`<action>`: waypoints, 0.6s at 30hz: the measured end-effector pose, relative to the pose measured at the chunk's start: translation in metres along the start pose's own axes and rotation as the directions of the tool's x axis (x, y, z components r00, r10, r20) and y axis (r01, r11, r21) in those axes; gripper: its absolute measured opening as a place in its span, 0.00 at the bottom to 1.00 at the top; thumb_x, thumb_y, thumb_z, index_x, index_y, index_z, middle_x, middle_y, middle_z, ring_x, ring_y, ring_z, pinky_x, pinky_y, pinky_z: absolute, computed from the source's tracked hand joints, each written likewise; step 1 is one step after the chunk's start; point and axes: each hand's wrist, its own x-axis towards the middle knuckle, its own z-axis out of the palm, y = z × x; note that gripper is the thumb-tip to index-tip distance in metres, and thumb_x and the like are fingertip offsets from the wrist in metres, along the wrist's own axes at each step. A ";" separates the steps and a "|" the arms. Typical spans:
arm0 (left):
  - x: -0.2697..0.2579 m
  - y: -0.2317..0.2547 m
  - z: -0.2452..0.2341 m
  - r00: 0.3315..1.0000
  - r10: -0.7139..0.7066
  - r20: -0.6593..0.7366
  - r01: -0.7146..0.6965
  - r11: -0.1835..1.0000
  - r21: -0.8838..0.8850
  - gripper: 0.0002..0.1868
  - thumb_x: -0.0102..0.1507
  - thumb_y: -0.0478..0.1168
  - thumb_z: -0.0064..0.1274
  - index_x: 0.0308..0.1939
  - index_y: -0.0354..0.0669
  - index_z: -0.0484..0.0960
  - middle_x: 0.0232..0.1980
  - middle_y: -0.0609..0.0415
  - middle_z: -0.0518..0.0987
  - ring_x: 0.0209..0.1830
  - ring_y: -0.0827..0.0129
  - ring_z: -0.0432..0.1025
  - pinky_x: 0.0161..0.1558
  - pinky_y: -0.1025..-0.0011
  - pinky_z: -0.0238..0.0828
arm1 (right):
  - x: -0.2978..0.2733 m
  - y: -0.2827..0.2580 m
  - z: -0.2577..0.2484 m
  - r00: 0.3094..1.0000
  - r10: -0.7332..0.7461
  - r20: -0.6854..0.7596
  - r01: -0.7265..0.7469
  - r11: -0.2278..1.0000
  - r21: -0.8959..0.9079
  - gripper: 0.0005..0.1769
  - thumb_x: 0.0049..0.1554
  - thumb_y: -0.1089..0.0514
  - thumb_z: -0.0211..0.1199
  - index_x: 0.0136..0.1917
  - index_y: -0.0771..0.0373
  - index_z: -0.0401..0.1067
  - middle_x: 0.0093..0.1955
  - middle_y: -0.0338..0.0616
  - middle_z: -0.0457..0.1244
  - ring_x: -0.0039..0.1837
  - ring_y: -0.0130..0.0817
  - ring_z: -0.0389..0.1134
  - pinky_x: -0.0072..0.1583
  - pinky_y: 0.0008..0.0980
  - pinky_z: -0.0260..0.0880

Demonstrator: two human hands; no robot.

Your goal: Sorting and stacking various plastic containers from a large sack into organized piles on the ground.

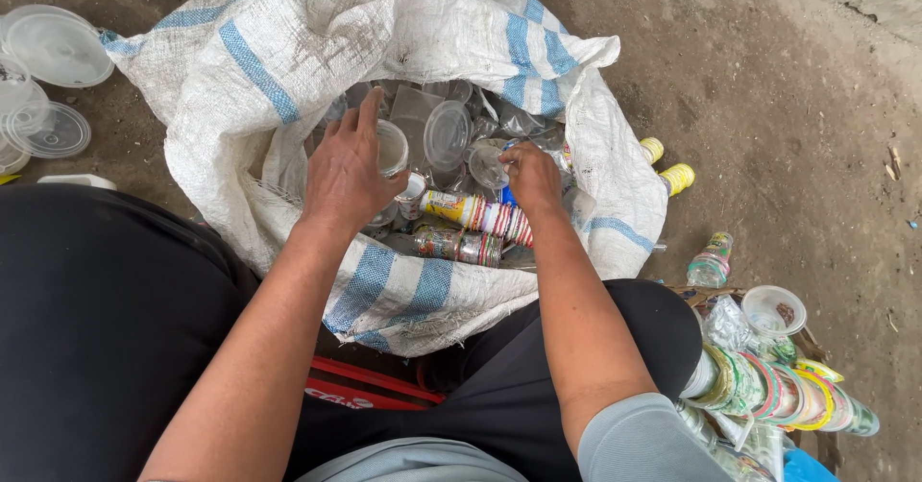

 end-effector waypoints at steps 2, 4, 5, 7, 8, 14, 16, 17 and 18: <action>0.000 0.000 0.000 1.000 -0.007 0.005 0.007 1.000 0.004 0.55 0.51 0.44 0.72 0.77 0.42 0.56 0.55 0.39 0.77 0.57 0.41 0.74 0.48 0.41 0.81 | 0.000 -0.001 -0.001 1.000 0.021 0.003 -0.021 1.000 0.011 0.08 0.56 0.62 0.67 0.46 0.47 0.82 0.53 0.33 0.70 0.57 0.48 0.72 0.59 0.53 0.75; 0.001 -0.001 -0.001 1.000 -0.004 0.005 0.004 1.000 0.001 0.56 0.51 0.45 0.73 0.77 0.42 0.56 0.55 0.39 0.77 0.57 0.41 0.74 0.48 0.40 0.80 | 0.000 -0.004 -0.002 0.998 0.004 -0.062 -0.002 0.999 0.033 0.07 0.51 0.61 0.72 0.42 0.49 0.81 0.44 0.37 0.70 0.50 0.43 0.75 0.53 0.47 0.75; 0.001 0.000 0.000 1.000 -0.002 0.008 0.002 1.000 0.002 0.56 0.51 0.45 0.73 0.77 0.42 0.56 0.55 0.39 0.77 0.57 0.41 0.74 0.48 0.40 0.80 | 0.000 -0.007 -0.004 0.998 0.007 -0.062 -0.005 0.999 0.034 0.07 0.51 0.61 0.72 0.42 0.49 0.81 0.44 0.37 0.70 0.50 0.43 0.75 0.53 0.47 0.75; 0.000 0.000 0.000 0.998 -0.019 0.055 0.018 1.000 0.022 0.56 0.51 0.45 0.73 0.77 0.40 0.56 0.57 0.35 0.77 0.58 0.38 0.74 0.50 0.40 0.80 | 0.000 -0.012 -0.007 0.994 0.048 -0.095 -0.041 0.997 0.071 0.08 0.49 0.62 0.71 0.40 0.48 0.81 0.40 0.38 0.70 0.47 0.43 0.75 0.52 0.46 0.74; -0.001 0.000 0.004 0.998 -0.019 0.055 0.018 1.000 0.023 0.56 0.51 0.45 0.73 0.77 0.40 0.56 0.57 0.35 0.77 0.58 0.38 0.74 0.50 0.40 0.80 | -0.001 -0.014 -0.009 0.994 0.048 -0.096 -0.042 0.997 0.071 0.08 0.49 0.62 0.71 0.40 0.48 0.81 0.40 0.38 0.70 0.47 0.43 0.75 0.52 0.46 0.74; -0.001 -0.010 0.028 0.986 -0.046 0.159 0.044 0.999 0.014 0.60 0.47 0.52 0.75 0.77 0.42 0.58 0.57 0.38 0.78 0.58 0.39 0.75 0.51 0.42 0.80 | 0.004 -0.017 -0.015 0.980 0.193 -0.057 -0.148 0.884 0.443 0.17 0.49 0.68 0.67 0.51 0.57 0.74 0.45 0.42 0.71 0.48 0.32 0.76 0.54 0.34 0.73; -0.001 -0.014 0.040 0.982 -0.054 0.183 0.043 0.997 0.059 0.59 0.46 0.56 0.75 0.76 0.46 0.62 0.57 0.42 0.79 0.57 0.43 0.76 0.51 0.45 0.80 | 0.006 -0.017 -0.012 0.980 0.174 -0.098 -0.139 0.945 0.297 0.18 0.48 0.67 0.67 0.52 0.53 0.74 0.41 0.34 0.71 0.46 0.28 0.76 0.54 0.32 0.73; -0.003 -0.013 0.039 0.982 -0.050 0.183 0.040 0.997 0.058 0.59 0.46 0.56 0.75 0.76 0.46 0.62 0.57 0.42 0.79 0.57 0.43 0.76 0.51 0.45 0.80 | 0.003 -0.020 -0.017 0.979 0.176 -0.101 -0.139 0.945 0.297 0.18 0.48 0.67 0.67 0.52 0.53 0.74 0.41 0.34 0.71 0.46 0.28 0.76 0.54 0.32 0.73; -0.004 -0.012 0.037 0.973 -0.024 0.228 0.012 0.999 0.051 0.57 0.48 0.56 0.74 0.75 0.44 0.62 0.58 0.40 0.78 0.57 0.41 0.76 0.53 0.44 0.79 | 0.000 -0.024 -0.022 0.976 0.197 -0.089 -0.151 0.917 0.370 0.19 0.49 0.68 0.67 0.53 0.55 0.74 0.41 0.34 0.70 0.47 0.28 0.75 0.55 0.32 0.73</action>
